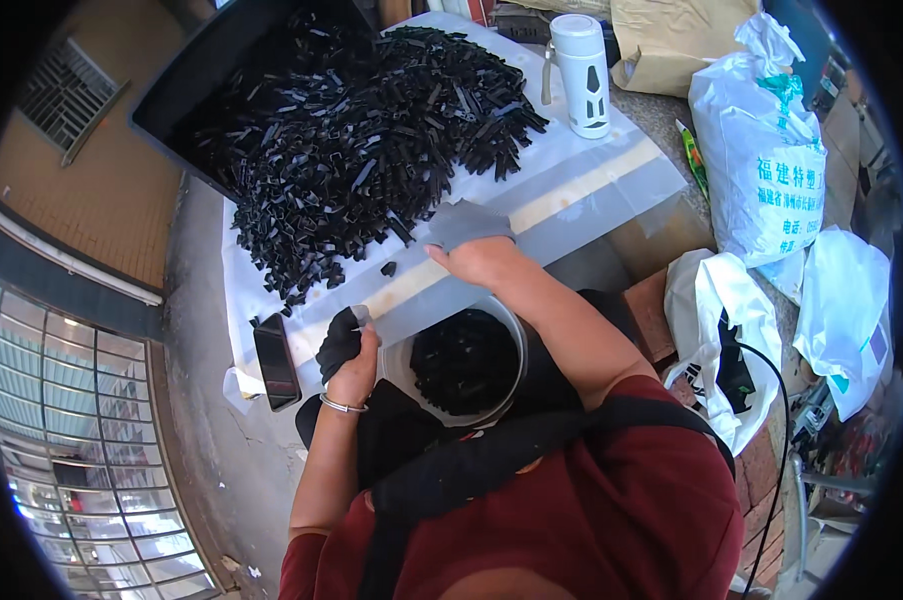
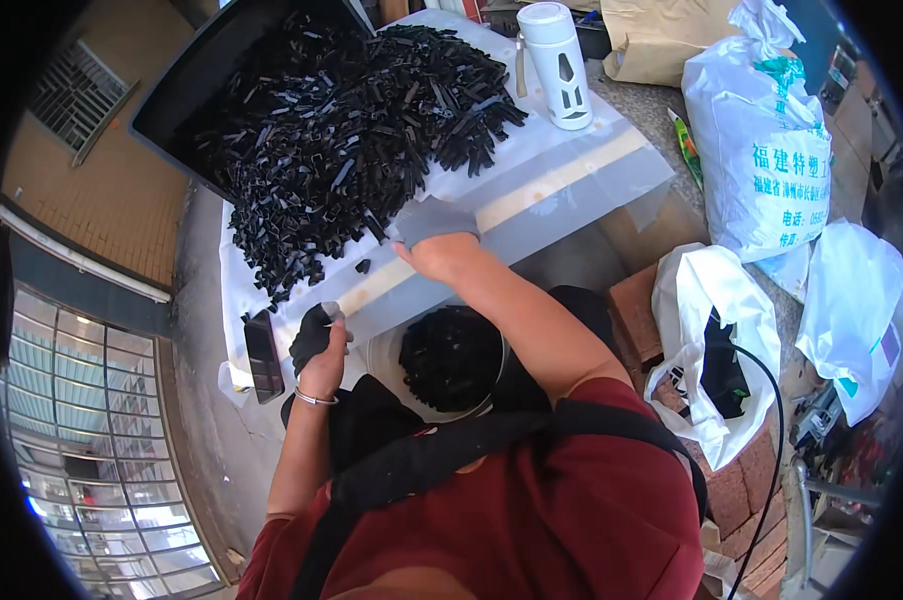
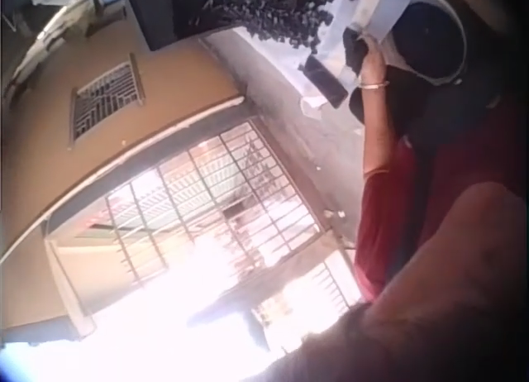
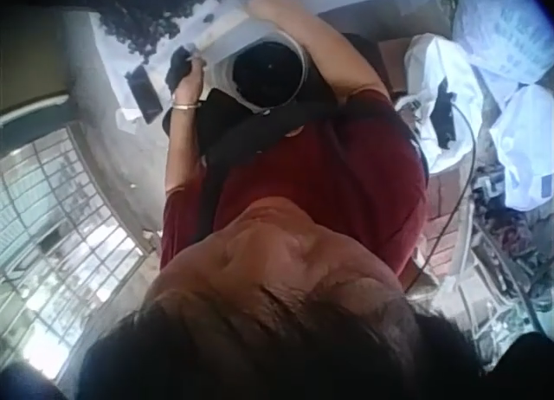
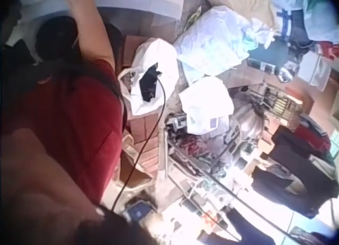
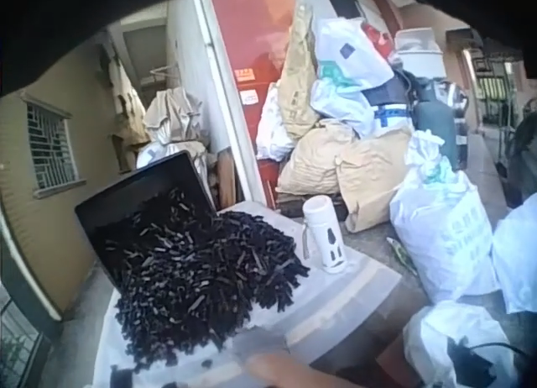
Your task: Manually sorting and collecting small black plastic components from a pile on a table into a bucket.
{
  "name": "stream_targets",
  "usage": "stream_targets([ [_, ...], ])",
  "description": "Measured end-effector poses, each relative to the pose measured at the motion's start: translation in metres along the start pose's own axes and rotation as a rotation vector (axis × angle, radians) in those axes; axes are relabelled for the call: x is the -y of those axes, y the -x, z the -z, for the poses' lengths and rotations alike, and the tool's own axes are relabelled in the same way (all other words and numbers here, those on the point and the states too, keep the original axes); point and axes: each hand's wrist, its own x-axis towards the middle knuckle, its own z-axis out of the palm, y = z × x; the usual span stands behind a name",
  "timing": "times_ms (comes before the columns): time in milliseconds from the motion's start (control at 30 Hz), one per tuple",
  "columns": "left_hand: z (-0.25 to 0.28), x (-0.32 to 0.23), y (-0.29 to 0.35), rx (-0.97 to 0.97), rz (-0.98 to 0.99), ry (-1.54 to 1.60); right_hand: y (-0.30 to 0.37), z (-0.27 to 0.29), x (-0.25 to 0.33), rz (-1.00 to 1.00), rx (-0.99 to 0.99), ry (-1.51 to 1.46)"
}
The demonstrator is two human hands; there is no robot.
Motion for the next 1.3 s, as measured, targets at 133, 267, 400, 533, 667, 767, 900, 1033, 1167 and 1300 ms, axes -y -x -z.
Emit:
stream_targets([
  [133,-0.005,-0.003,-0.007,-0.004,-0.098,-0.078,-0.02,0.014,-0.037,-0.215,0.054,-0.077],
  [267,-0.032,-0.034,-0.027,0.054,-0.203,-0.279,-0.022,0.014,-0.051,-0.116,0.012,-0.098],
  [400,-0.046,-0.037,-0.042,-0.029,-0.368,-0.352,-0.018,-0.017,-0.03,0.293,-0.284,0.022],
  [533,-0.039,-0.025,-0.054,-0.172,-0.403,-0.481,-0.028,-0.023,-0.012,0.047,0.012,-0.014],
  [667,-0.03,-0.02,-0.059,-0.116,-0.337,-0.603,-0.032,-0.017,-0.009,-0.086,0.179,-0.022],
  [767,-0.033,-0.01,-0.062,-0.055,-0.317,-0.641,-0.029,-0.009,-0.01,-0.057,0.174,0.019],
  [900,-0.037,-0.005,-0.066,-0.012,-0.368,-0.557,-0.021,-0.001,-0.009,-0.038,0.182,0.051],
  [1033,-0.04,-0.006,-0.073,-0.047,-0.463,-0.637,-0.013,-0.006,-0.01,-0.047,0.113,0.022],
  [1167,-0.042,-0.001,-0.075,-0.065,-0.564,-0.703,-0.014,-0.005,0.003,-0.072,0.076,-0.018],
  [1300,-0.048,-0.011,-0.074,-0.054,-0.629,-0.696,-0.021,-0.018,0.01,-0.154,0.156,-0.049],
])
